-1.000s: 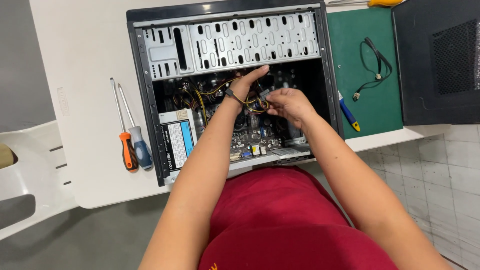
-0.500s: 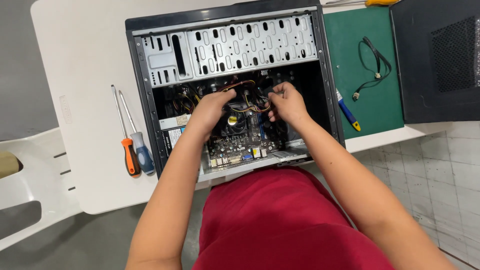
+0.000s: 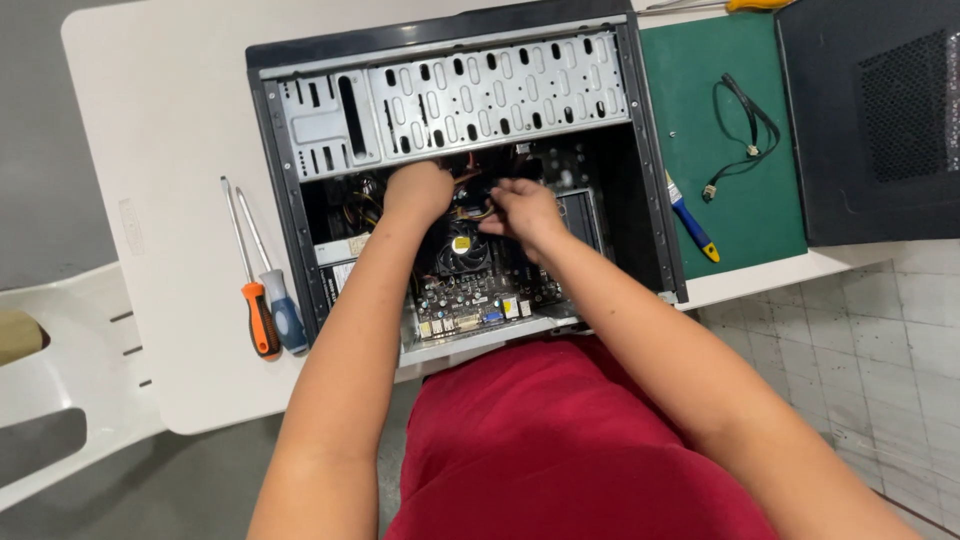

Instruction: Connecting power supply cables to the motherboard and other internal components of a desktop computer.

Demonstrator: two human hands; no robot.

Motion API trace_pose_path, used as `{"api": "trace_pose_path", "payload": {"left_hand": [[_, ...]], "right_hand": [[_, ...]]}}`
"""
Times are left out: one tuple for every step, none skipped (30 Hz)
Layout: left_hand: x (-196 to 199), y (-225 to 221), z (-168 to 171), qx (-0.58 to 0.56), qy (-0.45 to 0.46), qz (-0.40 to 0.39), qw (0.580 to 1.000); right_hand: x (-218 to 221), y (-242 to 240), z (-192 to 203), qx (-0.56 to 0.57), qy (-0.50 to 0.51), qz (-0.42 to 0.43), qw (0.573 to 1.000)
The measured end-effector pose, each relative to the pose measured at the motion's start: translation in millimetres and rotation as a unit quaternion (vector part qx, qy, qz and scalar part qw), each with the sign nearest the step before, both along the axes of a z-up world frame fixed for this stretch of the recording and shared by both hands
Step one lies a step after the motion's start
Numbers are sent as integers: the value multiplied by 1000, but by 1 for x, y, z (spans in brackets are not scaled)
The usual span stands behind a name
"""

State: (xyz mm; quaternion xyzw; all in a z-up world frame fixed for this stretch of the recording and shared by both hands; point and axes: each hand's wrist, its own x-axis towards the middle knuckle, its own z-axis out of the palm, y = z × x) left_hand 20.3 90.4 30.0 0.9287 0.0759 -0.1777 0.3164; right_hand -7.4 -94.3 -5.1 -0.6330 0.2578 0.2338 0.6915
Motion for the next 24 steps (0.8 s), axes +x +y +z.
{"api": "trace_pose_path", "payload": {"left_hand": [[5,1,6,0,-1,-4,1000],[6,1,11,5,66,-27,997],[7,1,15,11,131,-50,990],[4,1,35,10,134,-52,990],[1,2,54,41,144,-117,982],[1,4,75,73,150,-180,969],[2,-1,85,74,151,-180,969],[2,-5,96,61,186,-142,970],[1,-9,106,48,221,-104,969],[2,-10,89,48,221,-101,969],[4,-12,72,51,244,-76,965],[7,-14,55,54,267,-53,961],[10,-9,37,54,266,-52,961],[11,-6,18,77,235,-53,967],[12,-4,-2,100,204,-55,972],[11,-3,-3,100,206,-57,972],[10,-2,-5,109,175,-97,974],[9,0,-5,118,143,-134,973],[8,3,-18,118,145,-135,973],[7,6,-30,123,100,-149,976],[6,9,-43,127,56,-163,977],[3,8,-42,127,58,-161,977],[0,7,-42,64,57,-82,993],[-1,7,-42,0,53,-1,999]], "right_hand": [[3,9,1,0,-1,-4,1000],[2,16,1,11,6,-13,1000],[0,23,1,22,13,-23,999],[1,26,4,22,16,-24,999],[2,29,7,25,17,-27,999],[5,34,11,29,16,-28,999],[9,32,1,29,16,-28,999],[12,33,-9,45,18,-37,998],[14,33,-19,60,21,-46,997],[13,35,-13,61,21,-43,997],[11,36,-7,70,18,-42,997],[11,37,0,77,15,-43,996],[13,39,1,78,14,-42,996],[11,39,2,85,8,-48,995],[8,38,2,93,2,-53,994],[7,35,-2,93,4,-56,994],[5,32,-6,108,5,-54,993],[4,30,-9,125,5,-51,991],[3,28,-2,126,7,-52,991],[3,26,6,109,15,-26,994],[2,24,13,92,23,-1,995],[2,21,19,93,25,0,995],[2,19,25,43,28,51,997],[3,16,31,-6,30,102,994]]}}
